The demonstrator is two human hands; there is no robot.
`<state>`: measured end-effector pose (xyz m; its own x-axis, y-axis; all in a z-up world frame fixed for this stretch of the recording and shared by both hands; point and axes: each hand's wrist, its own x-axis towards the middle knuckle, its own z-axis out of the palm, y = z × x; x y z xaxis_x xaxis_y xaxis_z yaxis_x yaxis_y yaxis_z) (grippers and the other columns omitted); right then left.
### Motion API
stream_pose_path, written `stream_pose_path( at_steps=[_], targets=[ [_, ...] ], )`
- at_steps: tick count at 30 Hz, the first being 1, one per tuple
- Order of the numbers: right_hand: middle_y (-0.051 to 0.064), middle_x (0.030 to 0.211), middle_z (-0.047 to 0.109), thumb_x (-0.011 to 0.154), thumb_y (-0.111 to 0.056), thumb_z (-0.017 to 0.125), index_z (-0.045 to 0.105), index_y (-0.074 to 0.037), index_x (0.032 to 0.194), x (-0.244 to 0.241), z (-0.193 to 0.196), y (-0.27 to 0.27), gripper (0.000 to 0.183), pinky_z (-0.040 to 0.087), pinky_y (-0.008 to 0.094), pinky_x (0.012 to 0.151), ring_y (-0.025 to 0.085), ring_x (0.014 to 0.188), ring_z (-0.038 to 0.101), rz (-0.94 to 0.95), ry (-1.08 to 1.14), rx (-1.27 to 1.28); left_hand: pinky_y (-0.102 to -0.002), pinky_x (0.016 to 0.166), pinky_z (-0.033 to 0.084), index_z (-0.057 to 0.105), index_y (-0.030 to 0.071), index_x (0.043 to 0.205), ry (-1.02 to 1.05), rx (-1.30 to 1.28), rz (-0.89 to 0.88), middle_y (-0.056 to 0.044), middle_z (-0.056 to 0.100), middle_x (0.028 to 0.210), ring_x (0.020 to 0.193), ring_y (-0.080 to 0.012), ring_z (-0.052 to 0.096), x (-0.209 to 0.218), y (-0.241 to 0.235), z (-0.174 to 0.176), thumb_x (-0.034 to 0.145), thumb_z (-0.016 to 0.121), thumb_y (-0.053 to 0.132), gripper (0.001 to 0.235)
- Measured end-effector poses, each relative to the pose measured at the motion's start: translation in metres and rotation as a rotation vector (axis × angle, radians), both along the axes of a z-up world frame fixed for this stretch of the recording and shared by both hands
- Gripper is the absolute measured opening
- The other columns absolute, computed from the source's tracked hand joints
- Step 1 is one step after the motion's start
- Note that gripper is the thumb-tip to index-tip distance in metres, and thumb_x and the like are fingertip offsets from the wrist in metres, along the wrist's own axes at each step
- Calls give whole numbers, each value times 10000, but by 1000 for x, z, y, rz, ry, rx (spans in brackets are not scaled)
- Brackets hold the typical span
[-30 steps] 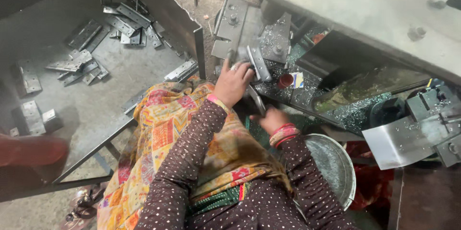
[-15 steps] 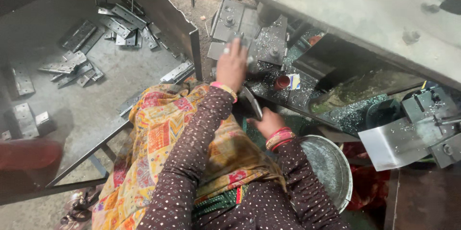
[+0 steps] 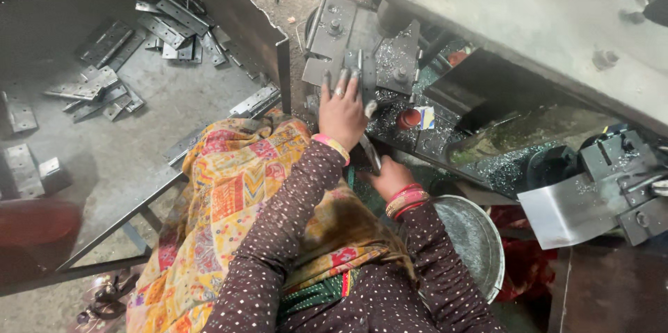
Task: The person operates a metal press machine by placing metal brackets into a die one at a time, engaging the press, and then placing the processed parts into a nearby bin. Finally, the person uses a metal rod to move the finished parts within the bin.
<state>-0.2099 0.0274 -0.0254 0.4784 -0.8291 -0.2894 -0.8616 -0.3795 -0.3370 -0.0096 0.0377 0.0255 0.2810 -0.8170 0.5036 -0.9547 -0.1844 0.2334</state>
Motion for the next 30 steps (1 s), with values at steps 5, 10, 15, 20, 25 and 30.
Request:
stream_pose_path(
  at_steps=[5, 10, 15, 20, 25, 30],
  targets=[
    [266, 917, 725, 748, -627, 809, 662, -23, 993, -8, -15, -1, 668, 552, 553, 772, 478, 904, 697, -2, 5, -3, -613, 1192, 248, 708, 2, 1209, 72, -5, -29, -137, 587, 1412, 1389, -318, 481, 10, -11, -10, 931, 558, 244, 399],
    [262, 919, 725, 829, -472, 765, 598, -55, 1152, -23, -70, 37, 554, 541, 577, 717, 497, 854, 692, -61, -198, -6, -586, 1156, 290, 691, -23, 1219, 19, -60, 14, -141, 569, 1421, 1398, -331, 478, 13, -14, -9, 918, 567, 216, 404],
    [284, 907, 720, 808, -502, 808, 591, -65, 1129, -25, -72, 44, 584, 548, 571, 757, 508, 890, 690, -120, -20, 31, -609, 1158, 300, 697, 1, 1213, 85, 47, -26, -130, 573, 1397, 1368, -320, 487, 10, 2, -14, 914, 574, 199, 378],
    [274, 939, 726, 802, -560, 803, 600, -29, 1102, -12, -36, -4, 643, 566, 563, 766, 493, 898, 702, 16, 66, 2, -592, 1162, 295, 715, -4, 1159, -65, -1, 19, -174, 591, 1384, 1372, -327, 497, 15, -18, -17, 898, 573, 198, 359],
    [318, 945, 688, 744, -592, 849, 521, 41, 1224, -22, -70, 6, 859, 564, 546, 692, 504, 849, 696, 43, -72, -98, -571, 1208, 296, 728, -14, 1137, -92, -21, 85, -173, 606, 1375, 1365, -339, 522, 18, -47, -17, 926, 557, 162, 324],
    [268, 957, 735, 838, -570, 733, 596, -54, 1203, -27, -70, 36, 647, 568, 526, 777, 473, 921, 720, -99, -159, 67, -583, 1173, 307, 726, -27, 1132, -22, 8, 61, -182, 611, 1356, 1364, -350, 519, 20, -41, -15, 920, 552, 152, 328]
  ],
)
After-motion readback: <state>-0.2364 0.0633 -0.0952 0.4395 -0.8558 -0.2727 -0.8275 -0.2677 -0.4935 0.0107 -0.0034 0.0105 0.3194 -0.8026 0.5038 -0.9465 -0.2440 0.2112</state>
